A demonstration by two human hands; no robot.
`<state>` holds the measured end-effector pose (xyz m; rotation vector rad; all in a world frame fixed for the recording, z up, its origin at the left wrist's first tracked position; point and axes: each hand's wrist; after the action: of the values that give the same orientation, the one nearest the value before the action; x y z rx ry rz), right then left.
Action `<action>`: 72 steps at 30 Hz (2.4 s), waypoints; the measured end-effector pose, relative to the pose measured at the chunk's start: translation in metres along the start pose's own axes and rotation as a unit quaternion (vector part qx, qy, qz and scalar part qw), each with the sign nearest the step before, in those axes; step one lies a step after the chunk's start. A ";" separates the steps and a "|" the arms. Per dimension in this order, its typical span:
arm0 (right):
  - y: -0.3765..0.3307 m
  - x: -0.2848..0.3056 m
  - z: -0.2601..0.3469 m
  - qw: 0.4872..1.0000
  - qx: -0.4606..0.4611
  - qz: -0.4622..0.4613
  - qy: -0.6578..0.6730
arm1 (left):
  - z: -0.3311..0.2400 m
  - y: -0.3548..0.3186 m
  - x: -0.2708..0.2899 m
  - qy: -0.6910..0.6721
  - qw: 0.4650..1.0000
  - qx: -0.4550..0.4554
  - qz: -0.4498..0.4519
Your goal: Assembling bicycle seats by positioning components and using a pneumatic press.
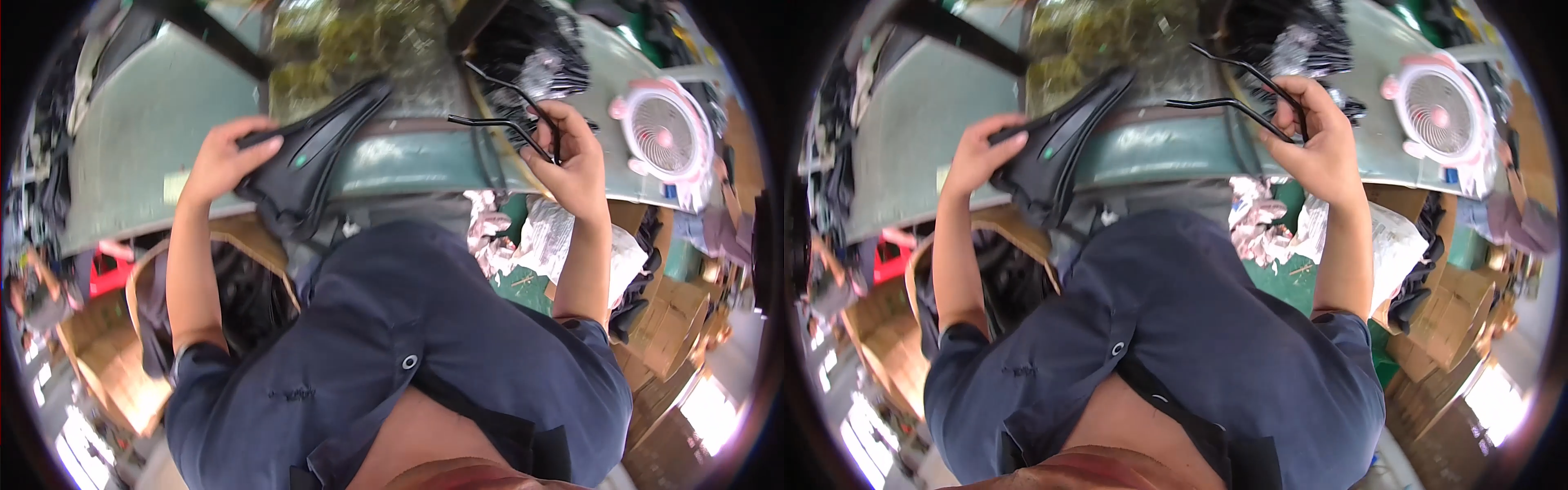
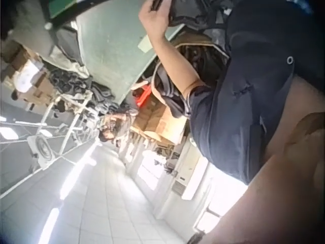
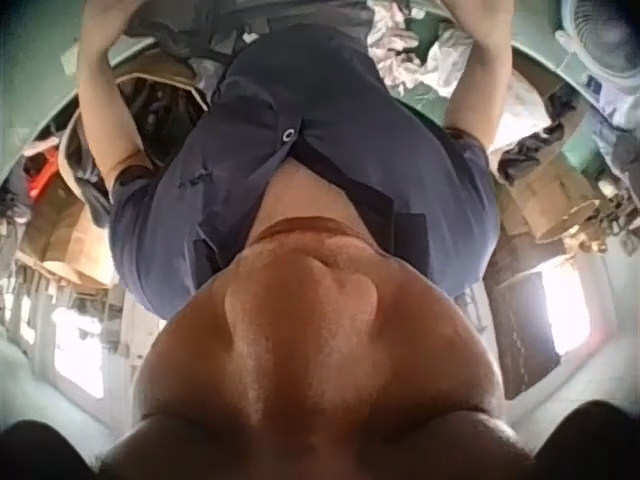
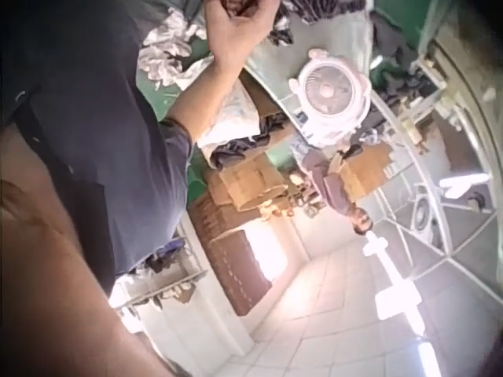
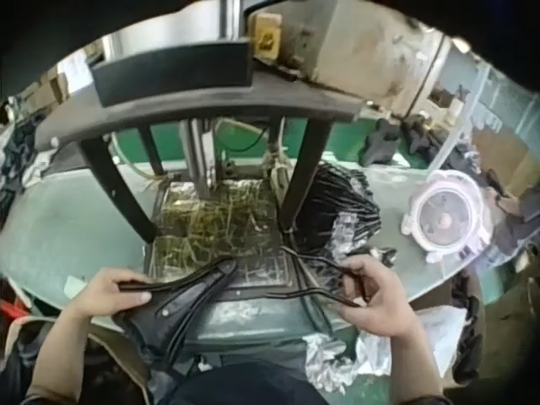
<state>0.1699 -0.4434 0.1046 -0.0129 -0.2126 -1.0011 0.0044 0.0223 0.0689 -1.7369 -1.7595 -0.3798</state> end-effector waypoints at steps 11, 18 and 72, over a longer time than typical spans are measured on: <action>-0.001 -0.097 0.003 0.955 0.150 0.251 -0.047 | -0.042 -0.052 -0.075 -0.188 0.978 -0.054 0.075; -0.006 -0.112 0.012 0.936 0.188 0.281 -0.096 | -0.039 -0.060 -0.076 -0.237 0.966 -0.061 0.089; 0.051 -0.175 0.055 0.820 0.384 0.406 -0.123 | -0.032 -0.084 -0.088 -0.122 0.977 -0.163 -0.057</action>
<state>0.1123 -0.2636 0.1304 0.4756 -0.7698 0.0020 -0.0755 -0.0738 0.0582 -1.9837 -2.0723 -0.5508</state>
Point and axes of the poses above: each hand's wrist, its own y-axis towards the middle knuckle, its own x-axis out of the back of the hand, z = x × y, and after that the axes turned 11 degrees about y, right-handed
